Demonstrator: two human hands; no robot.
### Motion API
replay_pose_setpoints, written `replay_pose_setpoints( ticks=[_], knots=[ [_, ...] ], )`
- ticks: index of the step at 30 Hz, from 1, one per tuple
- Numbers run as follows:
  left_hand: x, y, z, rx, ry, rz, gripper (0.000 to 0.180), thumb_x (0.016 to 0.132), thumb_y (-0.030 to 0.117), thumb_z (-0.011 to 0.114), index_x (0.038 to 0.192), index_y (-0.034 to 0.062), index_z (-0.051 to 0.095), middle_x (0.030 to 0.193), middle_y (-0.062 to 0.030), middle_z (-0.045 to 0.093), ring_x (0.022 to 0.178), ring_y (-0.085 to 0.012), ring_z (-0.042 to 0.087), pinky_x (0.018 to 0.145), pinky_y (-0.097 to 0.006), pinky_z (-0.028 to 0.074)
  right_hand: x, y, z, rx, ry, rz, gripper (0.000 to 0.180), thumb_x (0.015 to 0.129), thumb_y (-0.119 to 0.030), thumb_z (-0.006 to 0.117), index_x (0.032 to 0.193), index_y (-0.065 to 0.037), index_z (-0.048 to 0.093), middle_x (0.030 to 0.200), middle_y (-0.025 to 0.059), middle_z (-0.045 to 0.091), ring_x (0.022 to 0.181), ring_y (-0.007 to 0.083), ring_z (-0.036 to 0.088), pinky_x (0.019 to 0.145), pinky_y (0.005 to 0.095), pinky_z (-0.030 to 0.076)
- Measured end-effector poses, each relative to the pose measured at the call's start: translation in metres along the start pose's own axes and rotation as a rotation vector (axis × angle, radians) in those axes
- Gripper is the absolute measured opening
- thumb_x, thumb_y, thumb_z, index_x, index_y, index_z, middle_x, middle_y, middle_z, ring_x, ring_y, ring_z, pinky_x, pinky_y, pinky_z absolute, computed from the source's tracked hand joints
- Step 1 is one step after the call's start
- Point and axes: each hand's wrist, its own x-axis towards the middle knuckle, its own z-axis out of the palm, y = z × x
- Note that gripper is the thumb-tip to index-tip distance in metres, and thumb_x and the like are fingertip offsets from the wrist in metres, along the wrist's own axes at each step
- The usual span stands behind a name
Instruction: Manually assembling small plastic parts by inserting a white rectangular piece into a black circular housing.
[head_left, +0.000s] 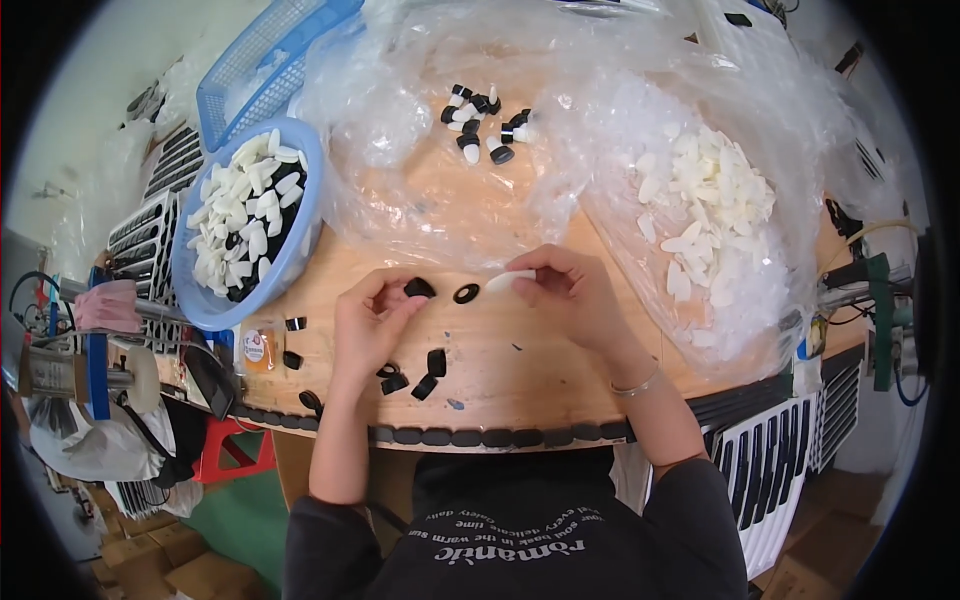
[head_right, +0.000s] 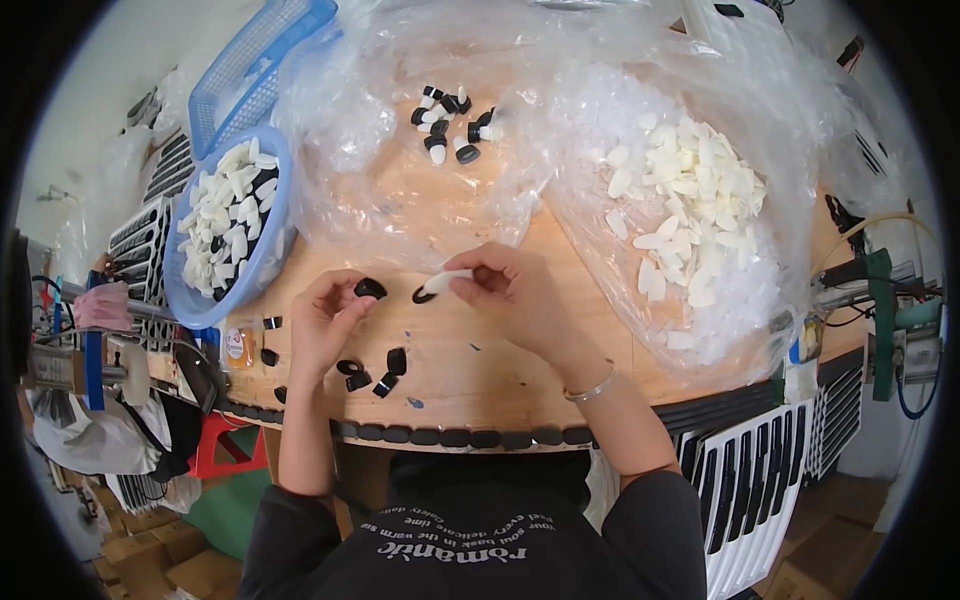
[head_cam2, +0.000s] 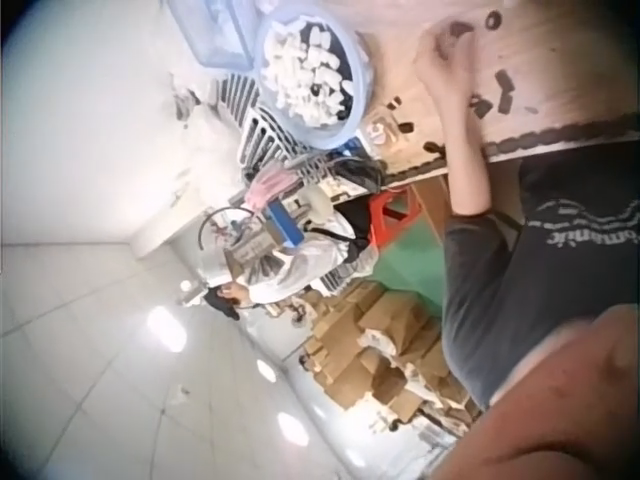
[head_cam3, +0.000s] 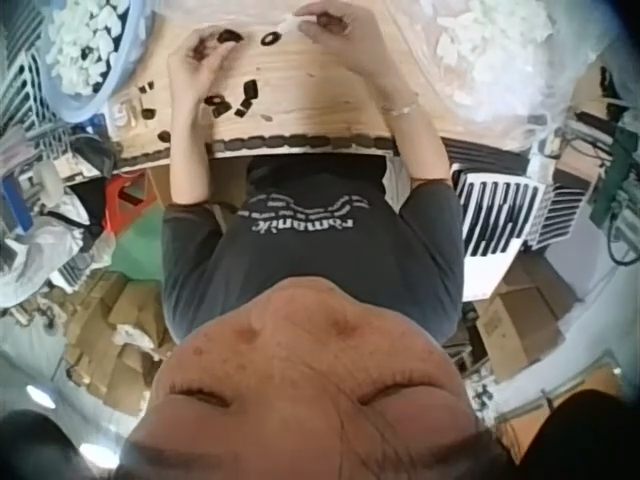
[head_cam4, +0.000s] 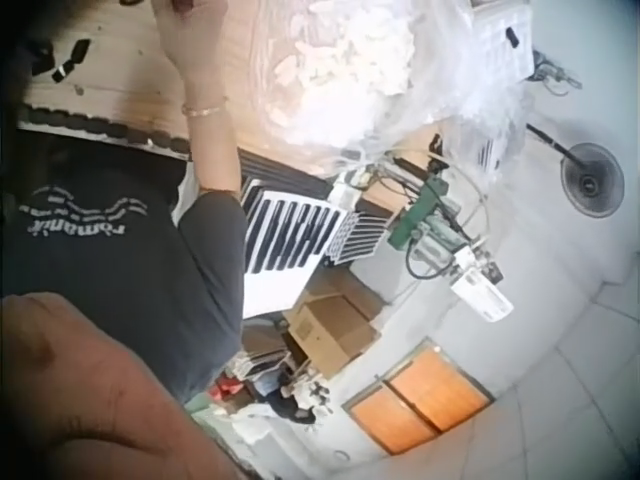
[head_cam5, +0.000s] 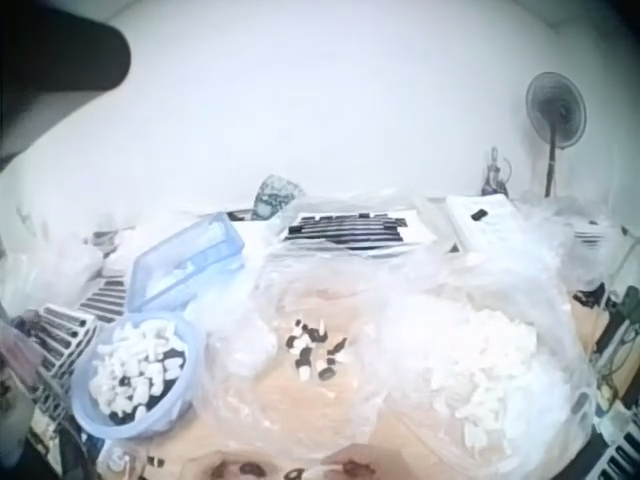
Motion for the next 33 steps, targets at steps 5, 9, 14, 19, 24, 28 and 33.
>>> replay_pose_setpoints(
  ticks=[5, 9, 14, 19, 24, 28, 33],
  knots=[
    [0.020, 0.024, 0.040, -0.493, -0.206, 0.243, 0.031, 0.079, -0.014, 0.061, 0.108, -0.0026, 0.058, 0.098, -0.0061, 0.062, 0.092, -0.0110, 0.060, 0.082, -0.024, 0.049, -0.002, -0.022, 0.006, 0.064, 0.040, -0.065, 0.010, 0.083, 0.003, 0.065, 0.092, -0.001, 0.065, 0.083, -0.0013, 0.060, 0.071, 0.0042, 0.052, 0.062, 0.0191, 0.042],
    [0.027, 0.020, 0.062, -0.426, -0.290, 0.240, 0.031, 0.079, -0.014, 0.062, 0.108, -0.0012, 0.058, 0.101, -0.0059, 0.061, 0.093, -0.0109, 0.060, 0.082, -0.023, 0.048, -0.002, -0.018, -0.003, -0.358, 0.111, -0.373, 0.013, 0.079, 0.004, 0.066, 0.091, -0.001, 0.065, 0.082, 0.0054, 0.061, 0.069, 0.0120, 0.057, 0.059, 0.0229, 0.045],
    [0.020, 0.005, 0.074, -0.449, -0.273, 0.180, 0.032, 0.079, -0.014, 0.062, 0.109, -0.0016, 0.058, 0.102, -0.0064, 0.060, 0.095, -0.0110, 0.059, 0.081, -0.022, 0.049, -0.008, -0.006, -0.006, -0.399, 0.037, -0.367, 0.016, 0.076, 0.004, 0.068, 0.091, -0.002, 0.066, 0.086, 0.0077, 0.060, 0.072, 0.0171, 0.059, 0.062, 0.0255, 0.047],
    [0.020, 0.001, 0.076, -0.282, -0.176, 0.416, 0.033, 0.080, -0.013, 0.062, 0.110, -0.0018, 0.059, 0.099, -0.0080, 0.062, 0.088, -0.0124, 0.061, 0.076, -0.023, 0.049, -0.008, 0.007, -0.008, -0.360, -0.025, -0.334, 0.017, 0.077, 0.003, 0.069, 0.093, -0.002, 0.066, 0.090, 0.0079, 0.056, 0.080, 0.0184, 0.057, 0.068, 0.0269, 0.047],
    [0.018, 0.003, 0.075, -0.040, -0.077, 0.593, 0.032, 0.081, -0.012, 0.061, 0.112, -0.0021, 0.059, 0.102, -0.0089, 0.062, 0.086, -0.0112, 0.060, 0.072, -0.022, 0.049, -0.008, 0.013, -0.003, -0.374, -0.086, -0.312, 0.022, 0.080, 0.003, 0.066, 0.101, -0.002, 0.064, 0.098, 0.0085, 0.055, 0.087, 0.0165, 0.057, 0.073, 0.0262, 0.048],
    [0.013, 0.003, 0.088, -0.502, -0.042, 0.210, 0.023, 0.082, -0.013, 0.060, 0.104, -0.0035, 0.059, 0.104, -0.0091, 0.061, 0.088, -0.0108, 0.059, 0.075, -0.021, 0.048, -0.007, 0.033, 0.002, 0.187, 0.019, -0.051, 0.023, 0.089, 0.001, 0.058, 0.111, 0.000, 0.060, 0.112, 0.0077, 0.055, 0.100, 0.0126, 0.056, 0.084, 0.0262, 0.050],
    [0.012, 0.001, 0.085, -0.506, -0.029, 0.266, 0.019, 0.082, -0.016, 0.058, 0.095, -0.0027, 0.058, 0.106, -0.0087, 0.058, 0.091, -0.0113, 0.058, 0.079, -0.021, 0.048, -0.009, 0.038, 0.005, 0.343, -0.021, 0.041, 0.022, 0.093, -0.003, 0.053, 0.113, 0.004, 0.059, 0.121, 0.0094, 0.054, 0.104, 0.0131, 0.056, 0.088, 0.0270, 0.050]
  ],
)
